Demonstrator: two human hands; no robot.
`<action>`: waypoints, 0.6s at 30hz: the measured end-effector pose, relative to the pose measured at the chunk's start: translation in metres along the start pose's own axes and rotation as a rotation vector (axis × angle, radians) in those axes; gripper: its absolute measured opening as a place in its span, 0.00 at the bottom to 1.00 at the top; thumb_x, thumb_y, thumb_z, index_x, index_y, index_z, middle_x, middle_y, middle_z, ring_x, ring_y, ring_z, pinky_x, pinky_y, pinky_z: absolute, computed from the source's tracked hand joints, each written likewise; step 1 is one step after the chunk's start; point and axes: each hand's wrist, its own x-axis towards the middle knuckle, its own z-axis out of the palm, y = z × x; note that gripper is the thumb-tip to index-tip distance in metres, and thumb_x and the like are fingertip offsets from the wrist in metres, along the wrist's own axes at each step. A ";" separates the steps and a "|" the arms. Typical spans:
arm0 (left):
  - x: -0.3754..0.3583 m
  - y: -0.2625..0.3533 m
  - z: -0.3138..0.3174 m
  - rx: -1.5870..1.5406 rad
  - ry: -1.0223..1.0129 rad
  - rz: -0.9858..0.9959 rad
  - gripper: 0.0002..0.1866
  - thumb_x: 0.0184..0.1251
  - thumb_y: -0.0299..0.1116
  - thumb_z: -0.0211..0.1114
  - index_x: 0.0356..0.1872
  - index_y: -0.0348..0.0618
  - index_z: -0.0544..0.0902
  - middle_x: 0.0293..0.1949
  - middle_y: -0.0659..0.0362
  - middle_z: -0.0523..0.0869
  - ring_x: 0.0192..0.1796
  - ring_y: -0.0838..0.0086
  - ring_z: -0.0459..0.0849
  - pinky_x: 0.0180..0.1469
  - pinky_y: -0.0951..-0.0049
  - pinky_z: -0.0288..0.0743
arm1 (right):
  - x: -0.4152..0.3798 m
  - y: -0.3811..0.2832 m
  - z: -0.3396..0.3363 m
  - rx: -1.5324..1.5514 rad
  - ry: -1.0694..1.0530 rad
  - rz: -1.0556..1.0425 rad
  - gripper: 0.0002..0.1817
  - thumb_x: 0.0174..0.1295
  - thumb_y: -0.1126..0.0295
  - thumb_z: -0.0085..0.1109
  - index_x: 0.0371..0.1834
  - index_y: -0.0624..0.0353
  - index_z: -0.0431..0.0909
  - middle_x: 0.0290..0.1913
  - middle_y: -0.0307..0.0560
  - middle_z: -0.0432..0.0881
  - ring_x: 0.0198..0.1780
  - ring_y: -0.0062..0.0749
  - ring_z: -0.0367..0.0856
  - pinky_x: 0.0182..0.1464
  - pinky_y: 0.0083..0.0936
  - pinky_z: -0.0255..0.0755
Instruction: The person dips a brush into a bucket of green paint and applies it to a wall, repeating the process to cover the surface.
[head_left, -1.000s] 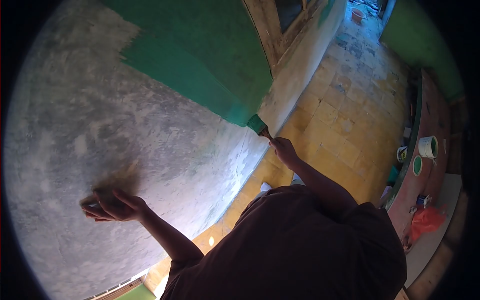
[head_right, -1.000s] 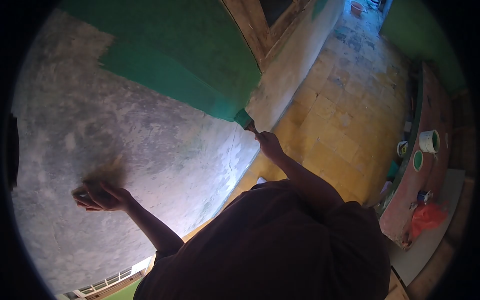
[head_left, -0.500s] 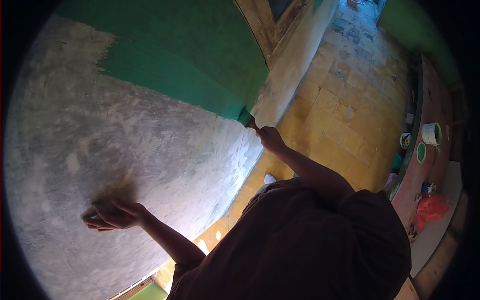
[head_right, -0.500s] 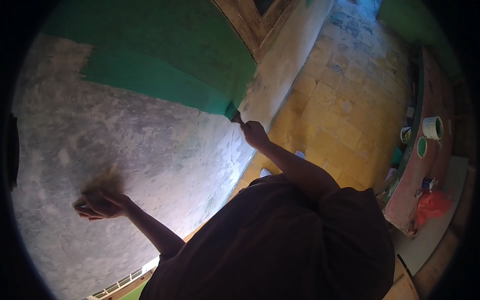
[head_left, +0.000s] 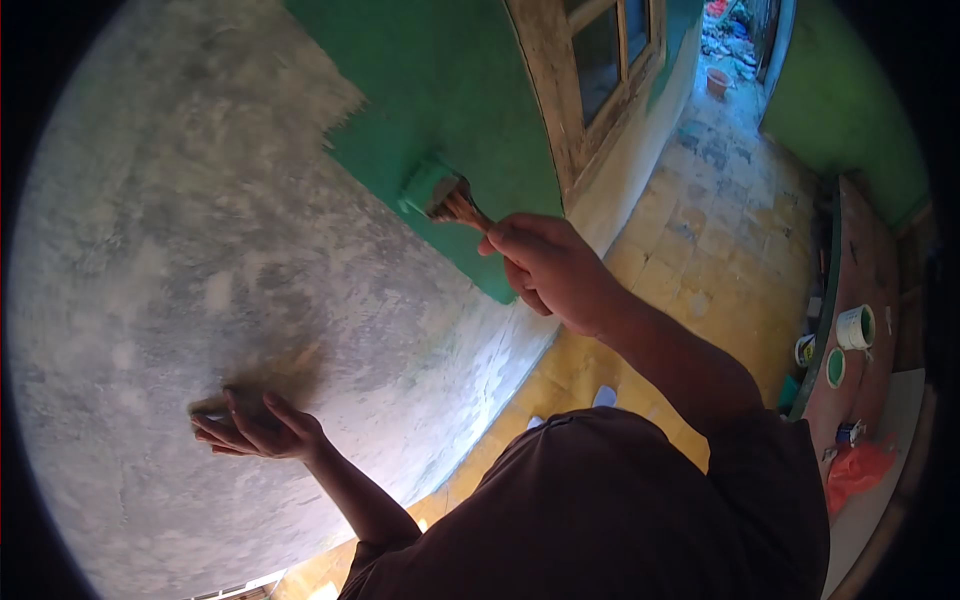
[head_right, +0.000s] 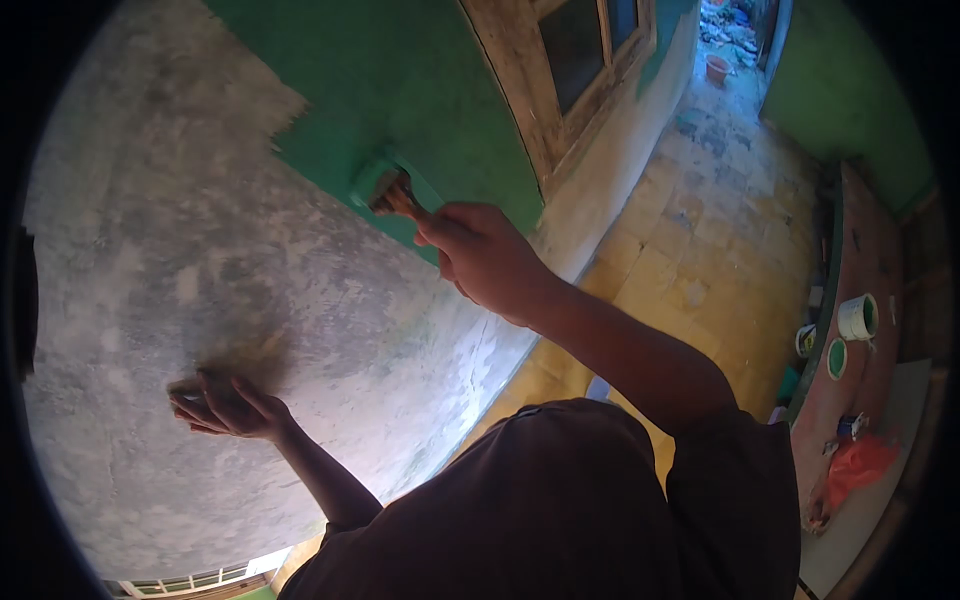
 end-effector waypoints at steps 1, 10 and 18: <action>0.000 0.000 -0.001 0.009 -0.016 -0.006 0.23 0.67 0.47 0.57 0.57 0.46 0.78 0.70 0.47 0.62 0.76 0.55 0.50 0.73 0.47 0.34 | -0.001 -0.015 0.007 0.002 -0.023 -0.030 0.14 0.70 0.62 0.46 0.39 0.63 0.74 0.15 0.31 0.59 0.12 0.14 0.51 0.14 0.19 0.46; -0.001 -0.006 -0.006 0.005 -0.029 -0.020 0.21 0.67 0.46 0.55 0.52 0.45 0.81 0.70 0.44 0.62 0.76 0.51 0.50 0.73 0.46 0.32 | 0.007 -0.123 0.065 -0.049 -0.157 -0.342 0.15 0.70 0.60 0.47 0.39 0.64 0.75 0.15 0.31 0.59 0.12 0.15 0.51 0.14 0.19 0.44; -0.001 -0.008 -0.011 -0.050 -0.038 -0.046 0.20 0.67 0.47 0.54 0.50 0.45 0.82 0.70 0.44 0.63 0.76 0.52 0.49 0.73 0.45 0.30 | 0.018 -0.136 0.076 -0.021 -0.173 -0.479 0.16 0.70 0.57 0.48 0.42 0.60 0.76 0.15 0.29 0.57 0.13 0.13 0.49 0.14 0.16 0.43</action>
